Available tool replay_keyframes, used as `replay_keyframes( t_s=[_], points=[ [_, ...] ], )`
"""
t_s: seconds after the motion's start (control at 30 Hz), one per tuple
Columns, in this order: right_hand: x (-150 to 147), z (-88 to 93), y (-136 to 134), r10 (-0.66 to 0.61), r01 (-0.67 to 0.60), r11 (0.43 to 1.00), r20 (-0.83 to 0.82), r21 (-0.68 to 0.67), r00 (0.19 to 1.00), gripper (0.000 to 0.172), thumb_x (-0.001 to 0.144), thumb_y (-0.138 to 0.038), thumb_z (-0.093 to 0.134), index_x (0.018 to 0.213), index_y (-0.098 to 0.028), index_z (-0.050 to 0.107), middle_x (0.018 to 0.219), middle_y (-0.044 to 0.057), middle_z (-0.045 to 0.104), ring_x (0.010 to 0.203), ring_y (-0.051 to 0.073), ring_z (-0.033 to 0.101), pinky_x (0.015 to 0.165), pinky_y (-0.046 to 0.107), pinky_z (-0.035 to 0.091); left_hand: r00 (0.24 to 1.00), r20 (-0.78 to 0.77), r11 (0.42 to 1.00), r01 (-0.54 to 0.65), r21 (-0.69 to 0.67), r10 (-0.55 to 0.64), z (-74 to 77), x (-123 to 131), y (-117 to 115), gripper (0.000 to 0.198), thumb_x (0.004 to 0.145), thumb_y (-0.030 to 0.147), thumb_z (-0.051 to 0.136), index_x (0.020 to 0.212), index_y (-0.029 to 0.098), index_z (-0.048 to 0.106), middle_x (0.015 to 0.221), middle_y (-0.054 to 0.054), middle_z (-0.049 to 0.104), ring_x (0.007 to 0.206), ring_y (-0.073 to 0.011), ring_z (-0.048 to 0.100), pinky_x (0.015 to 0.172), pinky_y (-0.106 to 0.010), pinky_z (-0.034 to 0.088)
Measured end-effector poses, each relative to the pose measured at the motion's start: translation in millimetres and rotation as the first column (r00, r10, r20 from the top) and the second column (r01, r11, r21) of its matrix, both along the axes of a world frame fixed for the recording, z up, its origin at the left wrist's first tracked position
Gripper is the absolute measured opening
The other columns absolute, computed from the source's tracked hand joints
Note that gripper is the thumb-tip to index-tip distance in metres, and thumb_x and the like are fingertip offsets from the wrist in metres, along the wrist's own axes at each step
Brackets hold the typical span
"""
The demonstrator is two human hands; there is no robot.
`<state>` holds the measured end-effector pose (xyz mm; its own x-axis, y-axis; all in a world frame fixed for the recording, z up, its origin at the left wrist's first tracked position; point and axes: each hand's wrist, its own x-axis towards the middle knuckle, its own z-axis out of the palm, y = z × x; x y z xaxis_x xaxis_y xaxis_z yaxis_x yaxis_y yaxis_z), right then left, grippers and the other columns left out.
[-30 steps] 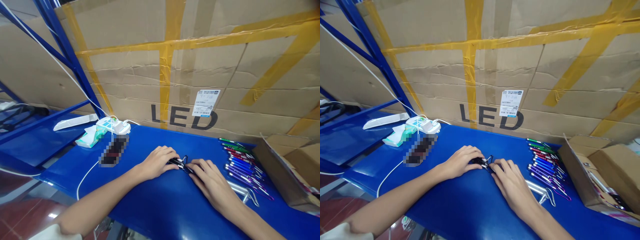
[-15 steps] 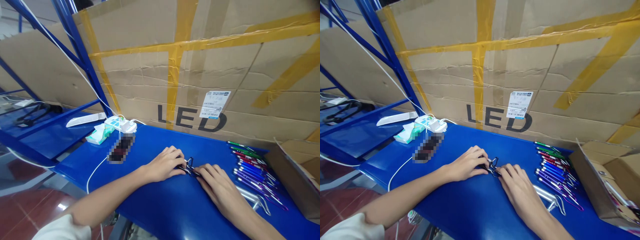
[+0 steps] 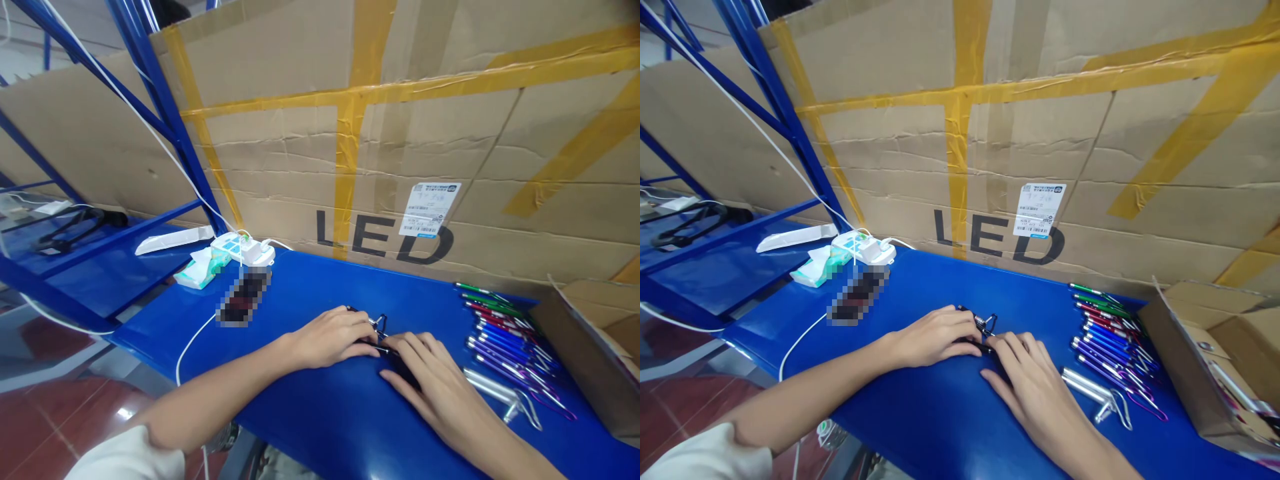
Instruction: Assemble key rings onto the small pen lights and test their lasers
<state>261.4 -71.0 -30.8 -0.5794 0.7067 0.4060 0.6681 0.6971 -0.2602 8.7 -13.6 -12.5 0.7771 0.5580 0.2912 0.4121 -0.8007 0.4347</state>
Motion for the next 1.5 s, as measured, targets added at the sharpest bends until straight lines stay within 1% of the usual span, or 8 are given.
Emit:
replay_keyframes(
  t_s=[0.2,0.37,0.6,0.83,0.97,1.17,1.33,1.5],
  points=[
    [5,-1.0,1,-0.033,0.031,0.999,-0.060,-0.022,0.998,0.025,0.115,-0.035,0.045,0.132,-0.025,0.061,0.105,0.008,0.071,0.093,0.026,0.063,0.080,0.039,0.054,0.987,0.159,0.967,0.031,-0.252,0.010,2.5,2,-4,0.034,0.104,0.049,0.065,0.120,0.020,0.072,0.111,-0.008,0.072,0.095,-0.0191,0.069,0.087,-0.029,0.051],
    [3,1.5,-2,-0.068,0.055,0.993,-0.125,-0.108,0.990,0.023,0.114,-0.041,0.048,0.129,-0.027,0.061,0.108,0.006,0.072,0.095,0.025,0.067,0.082,0.038,0.056,0.989,0.144,0.970,0.004,-0.243,0.032,5.1,3,-6,0.028,0.107,0.040,0.063,0.122,0.019,0.072,0.108,-0.007,0.073,0.090,-0.0170,0.068,0.087,-0.028,0.052],
    [-5,-0.5,-3,-0.038,0.011,0.986,-0.158,-0.166,0.987,0.026,0.116,-0.044,0.041,0.127,-0.028,0.059,0.111,0.007,0.073,0.097,0.026,0.069,0.083,0.040,0.058,0.983,0.153,0.942,-0.049,-0.332,0.105,7.7,7,-12,0.029,0.106,0.043,0.065,0.126,0.023,0.068,0.110,-0.005,0.077,0.094,-0.0173,0.071,0.085,-0.026,0.052],
    [-4,6.0,-9,-0.111,0.062,0.947,-0.140,-0.317,0.984,0.023,0.116,-0.040,0.039,0.105,-0.027,0.054,0.101,0.006,0.072,0.086,0.023,0.072,0.073,0.037,0.057,0.992,0.113,0.977,-0.036,-0.211,0.060,7.8,4,-9,0.030,0.107,0.048,0.062,0.117,0.021,0.072,0.108,-0.006,0.076,0.101,-0.0205,0.069,0.093,-0.030,0.050],
    [-4,6.0,-8,-0.088,0.048,0.960,-0.137,-0.276,0.987,0.022,0.115,-0.037,0.037,0.112,-0.027,0.057,0.105,0.007,0.074,0.093,0.024,0.075,0.078,0.037,0.059,0.994,0.084,0.993,-0.055,-0.107,0.064,10.4,2,-7,0.027,0.109,0.043,0.057,0.116,0.021,0.071,0.114,-0.007,0.074,0.108,-0.0219,0.065,0.099,-0.034,0.049],
    [-3,3.1,-5,-0.064,0.050,0.987,-0.092,-0.149,0.994,0.023,0.115,-0.034,0.040,0.121,-0.027,0.060,0.103,0.007,0.073,0.092,0.025,0.074,0.078,0.037,0.059,0.929,-0.040,0.928,-0.364,0.076,0.368,-0.3,-5,4,0.037,0.112,0.035,0.051,0.146,0.024,0.059,0.159,-0.011,0.055,0.146,-0.0316,0.045,0.113,-0.050,0.042],
    [-1,-2.2,-3,-0.055,0.055,0.997,0.004,-0.055,0.999,0.022,0.113,-0.031,0.042,0.121,-0.025,0.061,0.106,0.009,0.070,0.093,0.027,0.070,0.083,0.043,0.058,0.922,-0.091,0.927,-0.375,0.033,0.376,-6.8,-11,14,0.030,0.112,0.037,0.053,0.134,0.024,0.067,0.142,-0.008,0.068,0.125,-0.0266,0.059,0.104,-0.045,0.046],
    [-3,-5.2,-2,-0.069,0.072,0.997,0.078,-0.036,0.995,0.020,0.113,-0.030,0.042,0.118,-0.023,0.061,0.104,0.009,0.068,0.092,0.028,0.066,0.082,0.046,0.055,0.934,-0.062,0.936,-0.351,0.008,0.351,-3.5,-10,13,0.019,0.108,0.038,0.060,0.116,0.023,0.069,0.122,-0.006,0.071,0.109,-0.0241,0.060,0.097,-0.041,0.046]
  ],
)
